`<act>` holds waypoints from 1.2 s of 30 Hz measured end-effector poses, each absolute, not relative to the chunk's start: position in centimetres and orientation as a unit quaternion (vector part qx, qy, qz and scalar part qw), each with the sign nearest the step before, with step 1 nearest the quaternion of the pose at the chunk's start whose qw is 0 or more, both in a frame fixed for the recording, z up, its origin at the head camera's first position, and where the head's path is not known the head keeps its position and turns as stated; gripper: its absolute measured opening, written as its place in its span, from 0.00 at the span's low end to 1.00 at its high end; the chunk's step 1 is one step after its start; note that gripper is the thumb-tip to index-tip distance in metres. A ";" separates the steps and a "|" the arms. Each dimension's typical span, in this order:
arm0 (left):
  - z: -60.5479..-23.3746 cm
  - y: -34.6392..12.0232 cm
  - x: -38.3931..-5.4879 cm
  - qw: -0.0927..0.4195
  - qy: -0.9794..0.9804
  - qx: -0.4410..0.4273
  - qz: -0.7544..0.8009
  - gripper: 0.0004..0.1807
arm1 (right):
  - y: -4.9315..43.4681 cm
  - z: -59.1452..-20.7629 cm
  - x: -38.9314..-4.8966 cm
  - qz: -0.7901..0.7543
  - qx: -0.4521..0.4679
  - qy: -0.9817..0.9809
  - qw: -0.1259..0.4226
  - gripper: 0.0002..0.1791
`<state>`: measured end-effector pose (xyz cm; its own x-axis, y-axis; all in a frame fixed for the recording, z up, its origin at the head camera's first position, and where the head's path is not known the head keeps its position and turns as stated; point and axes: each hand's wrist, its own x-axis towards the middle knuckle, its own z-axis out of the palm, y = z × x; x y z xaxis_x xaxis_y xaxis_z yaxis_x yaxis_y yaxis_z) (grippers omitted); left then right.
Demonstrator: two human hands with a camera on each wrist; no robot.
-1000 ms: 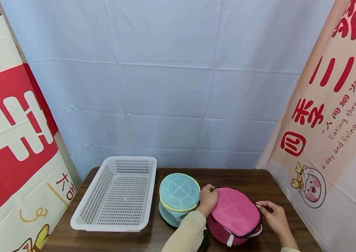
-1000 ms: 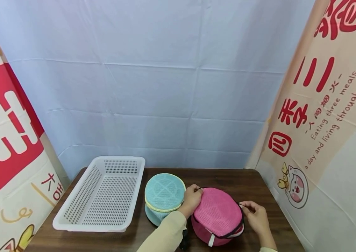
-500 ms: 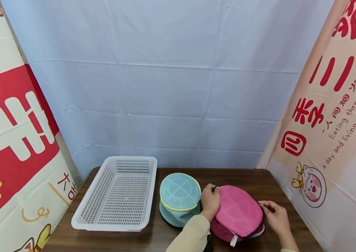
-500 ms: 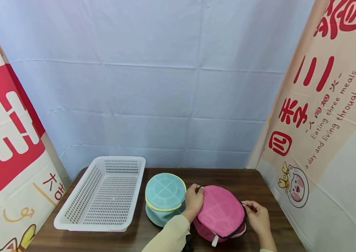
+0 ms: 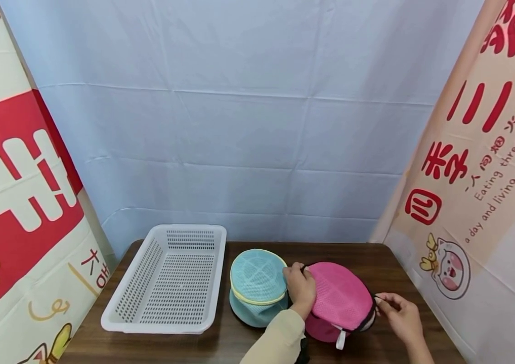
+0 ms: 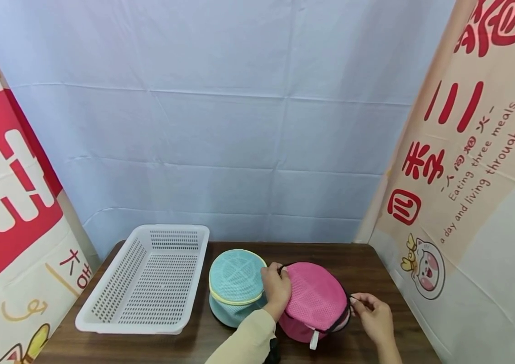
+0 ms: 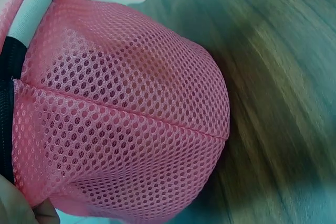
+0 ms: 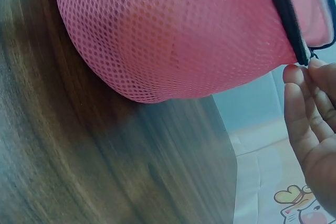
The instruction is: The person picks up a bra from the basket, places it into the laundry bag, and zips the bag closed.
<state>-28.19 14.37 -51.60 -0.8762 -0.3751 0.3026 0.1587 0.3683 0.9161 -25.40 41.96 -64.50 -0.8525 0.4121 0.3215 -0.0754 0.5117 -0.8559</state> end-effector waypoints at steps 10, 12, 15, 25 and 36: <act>-51.7 14.9 -28.2 0.268 -0.759 0.120 -0.581 0.06 | 36.0 -56.1 -20.7 0.591 -0.097 -0.773 0.211 0.13; -51.8 14.9 -28.3 0.277 -0.752 0.132 -0.584 0.07 | 35.1 -55.0 -20.0 0.619 -0.085 -0.751 0.214 0.11; -51.9 15.0 -28.5 0.278 -0.745 0.145 -0.589 0.07 | 35.0 -54.8 -19.7 0.638 -0.069 -0.737 0.213 0.08; -52.2 14.1 -27.9 0.196 -0.787 0.101 -0.577 0.11 | 34.6 -53.9 -19.5 0.624 -0.115 -0.742 0.218 0.13; -51.6 13.3 -27.7 0.196 -0.841 0.029 -0.503 0.07 | 39.0 -60.2 -22.4 0.665 -0.064 -0.714 0.212 0.08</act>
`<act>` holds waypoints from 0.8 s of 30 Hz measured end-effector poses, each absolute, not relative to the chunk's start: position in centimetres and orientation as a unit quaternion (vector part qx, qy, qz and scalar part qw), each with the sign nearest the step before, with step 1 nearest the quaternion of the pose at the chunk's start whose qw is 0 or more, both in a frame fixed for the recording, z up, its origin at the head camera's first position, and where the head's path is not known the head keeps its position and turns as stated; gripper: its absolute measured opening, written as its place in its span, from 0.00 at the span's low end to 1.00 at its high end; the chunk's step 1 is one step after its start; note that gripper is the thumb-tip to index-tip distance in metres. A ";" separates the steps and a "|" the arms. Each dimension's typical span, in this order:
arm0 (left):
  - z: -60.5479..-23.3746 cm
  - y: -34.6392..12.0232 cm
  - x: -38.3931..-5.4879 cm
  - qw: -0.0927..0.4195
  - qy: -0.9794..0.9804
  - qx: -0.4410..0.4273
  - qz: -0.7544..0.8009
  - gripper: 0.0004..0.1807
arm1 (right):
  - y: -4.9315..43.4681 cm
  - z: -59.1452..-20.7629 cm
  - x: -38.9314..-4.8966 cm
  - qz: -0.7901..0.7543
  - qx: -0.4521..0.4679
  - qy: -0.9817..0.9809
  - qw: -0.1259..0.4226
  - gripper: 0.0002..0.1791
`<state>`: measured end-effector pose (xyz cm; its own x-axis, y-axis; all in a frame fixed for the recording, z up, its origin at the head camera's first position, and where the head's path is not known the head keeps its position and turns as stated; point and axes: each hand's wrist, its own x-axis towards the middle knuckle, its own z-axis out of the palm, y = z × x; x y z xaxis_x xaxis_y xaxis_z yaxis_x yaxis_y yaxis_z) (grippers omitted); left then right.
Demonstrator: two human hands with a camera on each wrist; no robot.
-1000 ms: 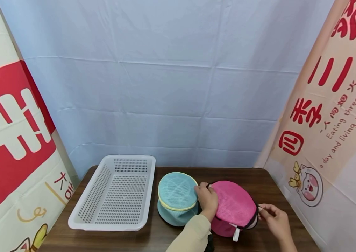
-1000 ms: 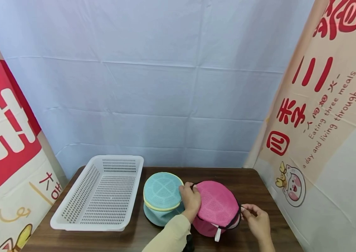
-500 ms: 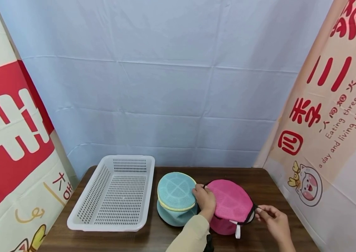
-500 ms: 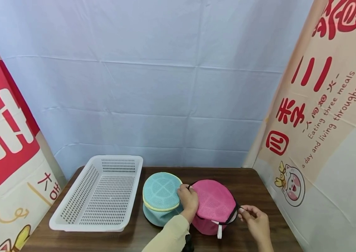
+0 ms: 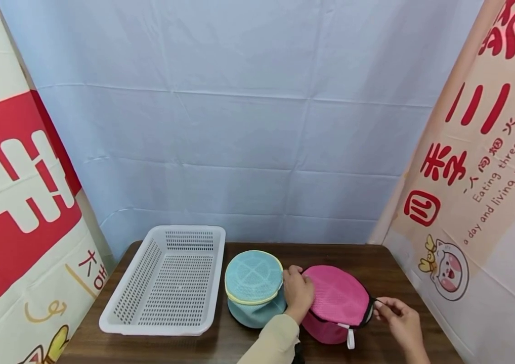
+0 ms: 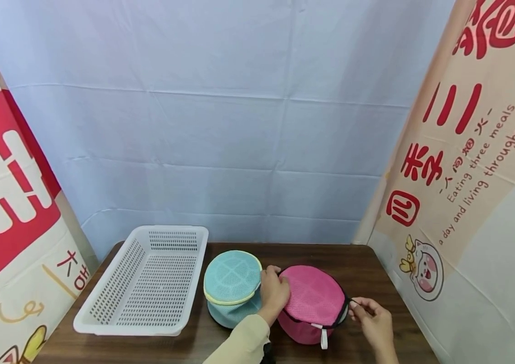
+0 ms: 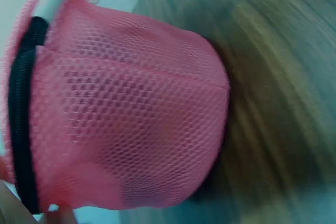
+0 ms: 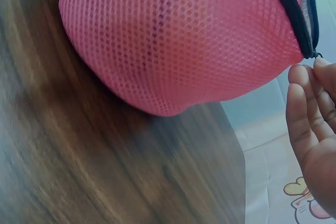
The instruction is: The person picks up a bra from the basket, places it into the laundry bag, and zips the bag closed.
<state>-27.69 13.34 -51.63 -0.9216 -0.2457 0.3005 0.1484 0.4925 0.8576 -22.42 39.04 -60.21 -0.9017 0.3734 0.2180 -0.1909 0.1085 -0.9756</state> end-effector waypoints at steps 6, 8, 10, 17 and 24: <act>-50.5 13.6 -28.4 0.212 -0.877 -0.062 -0.427 0.11 | 40.8 -61.8 -23.6 0.626 -0.072 -0.744 0.223 0.12; -50.2 13.7 -28.8 0.192 -0.887 -0.088 -0.410 0.12 | 41.2 -62.8 -24.1 0.596 -0.102 -0.763 0.229 0.14; -50.1 13.6 -29.3 0.158 -0.897 -0.105 -0.399 0.15 | 41.3 -63.4 -24.5 0.587 -0.119 -0.766 0.234 0.16; -50.4 13.1 -30.1 0.063 -0.906 -0.123 -0.400 0.24 | 40.9 -63.7 -24.8 0.580 -0.114 -0.769 0.243 0.15; -50.8 12.5 -30.6 0.068 -0.891 -0.119 -0.433 0.10 | 40.0 -61.5 -23.9 0.581 -0.079 -0.778 0.227 0.13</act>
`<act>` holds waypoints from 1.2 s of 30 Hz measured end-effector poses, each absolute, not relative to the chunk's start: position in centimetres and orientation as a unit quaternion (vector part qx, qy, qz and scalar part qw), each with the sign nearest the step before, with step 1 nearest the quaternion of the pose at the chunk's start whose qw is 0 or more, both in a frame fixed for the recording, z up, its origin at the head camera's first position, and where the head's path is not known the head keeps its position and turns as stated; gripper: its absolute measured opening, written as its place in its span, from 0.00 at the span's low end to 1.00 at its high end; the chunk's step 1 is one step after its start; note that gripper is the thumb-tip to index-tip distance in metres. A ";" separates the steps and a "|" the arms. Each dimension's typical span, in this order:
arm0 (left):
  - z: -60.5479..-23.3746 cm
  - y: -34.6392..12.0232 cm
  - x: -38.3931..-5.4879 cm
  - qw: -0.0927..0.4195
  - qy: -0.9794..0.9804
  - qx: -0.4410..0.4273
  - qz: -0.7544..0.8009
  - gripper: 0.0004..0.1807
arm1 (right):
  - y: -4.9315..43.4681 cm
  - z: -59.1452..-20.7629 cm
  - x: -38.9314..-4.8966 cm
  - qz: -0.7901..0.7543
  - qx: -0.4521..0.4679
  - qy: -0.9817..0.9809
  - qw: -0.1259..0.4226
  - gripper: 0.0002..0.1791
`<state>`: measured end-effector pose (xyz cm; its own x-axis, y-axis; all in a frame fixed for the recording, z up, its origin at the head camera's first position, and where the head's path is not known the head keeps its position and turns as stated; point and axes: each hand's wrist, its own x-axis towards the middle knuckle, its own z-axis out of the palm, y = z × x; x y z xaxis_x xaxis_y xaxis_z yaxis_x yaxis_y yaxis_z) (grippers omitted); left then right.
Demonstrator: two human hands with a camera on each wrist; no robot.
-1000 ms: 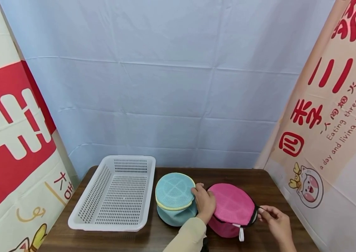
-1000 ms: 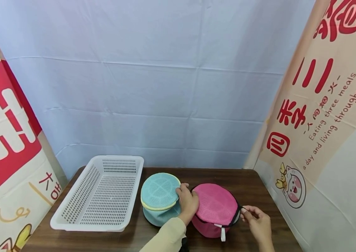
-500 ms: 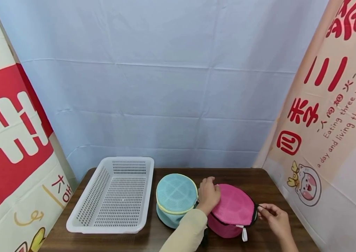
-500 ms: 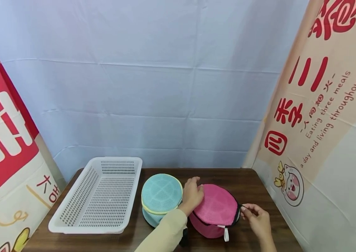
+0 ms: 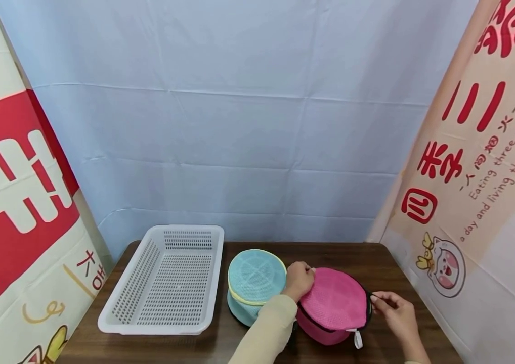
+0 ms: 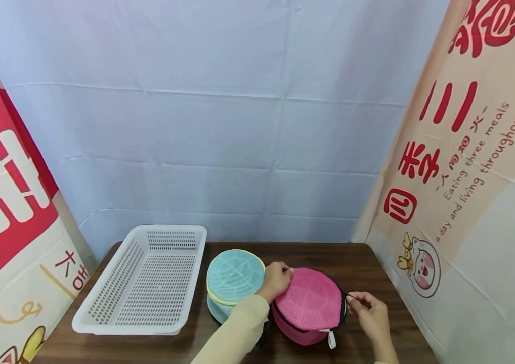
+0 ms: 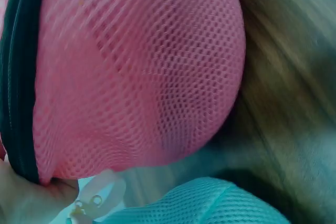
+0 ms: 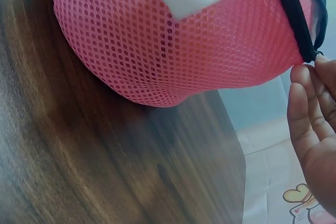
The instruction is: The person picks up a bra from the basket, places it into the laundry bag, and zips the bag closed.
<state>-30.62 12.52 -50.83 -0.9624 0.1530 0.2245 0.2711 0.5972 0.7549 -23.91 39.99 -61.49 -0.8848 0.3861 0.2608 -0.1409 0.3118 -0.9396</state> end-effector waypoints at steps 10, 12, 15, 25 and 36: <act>-51.4 12.4 -30.3 0.114 -0.873 -0.113 -0.460 0.07 | 40.6 -63.8 -25.3 0.559 -0.137 -0.783 0.238 0.16; -51.4 12.4 -30.3 0.117 -0.872 -0.112 -0.461 0.07 | 40.8 -63.9 -25.4 0.556 -0.137 -0.785 0.236 0.16; -51.5 12.5 -30.3 0.117 -0.871 -0.106 -0.465 0.07 | 41.0 -64.0 -25.6 0.552 -0.129 -0.790 0.235 0.16; -51.8 12.7 -29.7 0.160 -0.852 -0.079 -0.493 0.08 | 36.3 -56.4 -21.2 0.583 -0.092 -0.780 0.208 0.12; -51.9 13.6 -29.6 0.269 -0.818 -0.029 -0.508 0.07 | 35.6 -55.8 -20.4 0.610 -0.082 -0.761 0.206 0.10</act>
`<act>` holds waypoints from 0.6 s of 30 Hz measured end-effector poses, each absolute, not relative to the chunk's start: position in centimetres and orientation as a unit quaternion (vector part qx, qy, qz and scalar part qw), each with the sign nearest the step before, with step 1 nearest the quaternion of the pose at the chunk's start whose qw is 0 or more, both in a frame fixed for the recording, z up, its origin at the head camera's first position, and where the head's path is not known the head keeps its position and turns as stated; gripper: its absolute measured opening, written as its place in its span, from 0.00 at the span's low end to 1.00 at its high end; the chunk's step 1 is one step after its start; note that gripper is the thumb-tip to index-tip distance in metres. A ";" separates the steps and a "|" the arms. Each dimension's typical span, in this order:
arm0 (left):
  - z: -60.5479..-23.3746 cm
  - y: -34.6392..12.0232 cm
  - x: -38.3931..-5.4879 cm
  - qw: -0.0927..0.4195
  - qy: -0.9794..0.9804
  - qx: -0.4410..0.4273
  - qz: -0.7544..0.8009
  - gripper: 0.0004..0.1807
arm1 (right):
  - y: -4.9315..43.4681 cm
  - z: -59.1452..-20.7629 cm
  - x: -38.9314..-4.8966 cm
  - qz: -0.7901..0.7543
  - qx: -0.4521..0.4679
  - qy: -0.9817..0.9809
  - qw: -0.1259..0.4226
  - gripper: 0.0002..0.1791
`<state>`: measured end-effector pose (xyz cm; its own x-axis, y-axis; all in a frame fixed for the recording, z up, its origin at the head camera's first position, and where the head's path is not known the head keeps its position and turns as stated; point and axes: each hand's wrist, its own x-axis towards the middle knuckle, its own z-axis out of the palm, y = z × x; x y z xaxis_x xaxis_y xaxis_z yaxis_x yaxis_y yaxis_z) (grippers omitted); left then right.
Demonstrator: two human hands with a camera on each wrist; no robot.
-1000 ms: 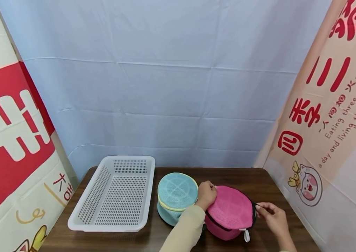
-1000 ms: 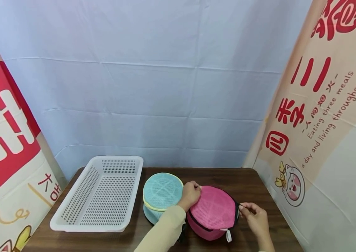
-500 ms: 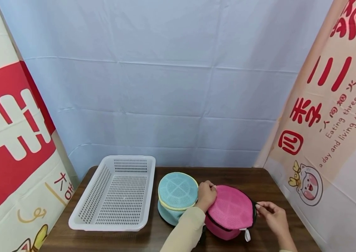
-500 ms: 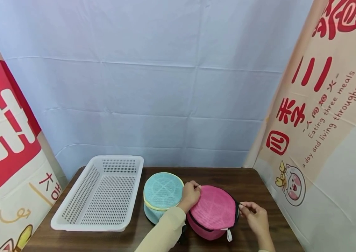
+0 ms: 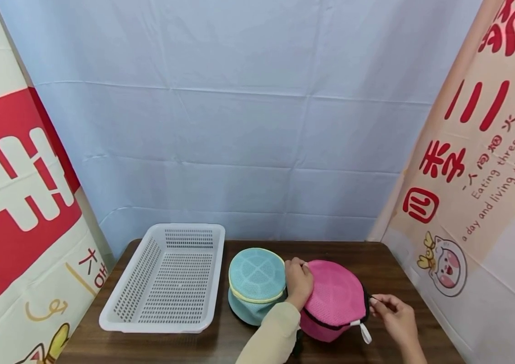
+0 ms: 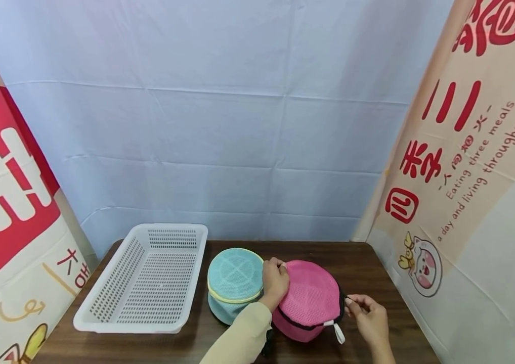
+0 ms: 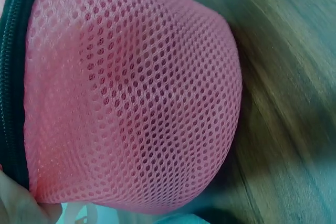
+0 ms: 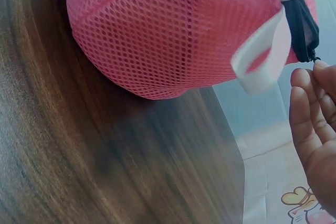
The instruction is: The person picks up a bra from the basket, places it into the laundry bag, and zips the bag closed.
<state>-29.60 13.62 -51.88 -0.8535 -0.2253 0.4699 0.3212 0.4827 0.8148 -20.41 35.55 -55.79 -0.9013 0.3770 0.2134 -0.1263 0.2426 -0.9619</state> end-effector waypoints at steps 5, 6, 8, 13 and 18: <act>-51.9 14.2 -29.5 0.279 -0.808 0.002 -0.519 0.07 | 34.6 -54.6 -20.0 0.599 -0.085 -0.764 0.226 0.14; -51.9 14.3 -29.5 0.277 -0.806 0.008 -0.522 0.07 | 34.6 -54.6 -19.9 0.598 -0.080 -0.765 0.226 0.14; -52.0 14.4 -29.3 0.273 -0.805 0.016 -0.527 0.06 | 34.6 -54.7 -19.9 0.607 -0.068 -0.757 0.230 0.12; -52.3 14.8 -29.2 0.264 -0.797 0.046 -0.542 0.07 | 34.9 -54.9 -19.7 0.622 -0.072 -0.747 0.221 0.07; -52.2 15.2 -29.3 0.276 -0.778 0.090 -0.557 0.09 | 33.9 -53.4 -19.0 0.569 -0.123 -0.787 0.206 0.11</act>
<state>-29.32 15.19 -52.18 -0.8319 -0.4473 0.3285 0.1663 0.3637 0.9165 -19.04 33.89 -53.39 -0.8851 0.4271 0.1846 -0.0416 0.3226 -0.9456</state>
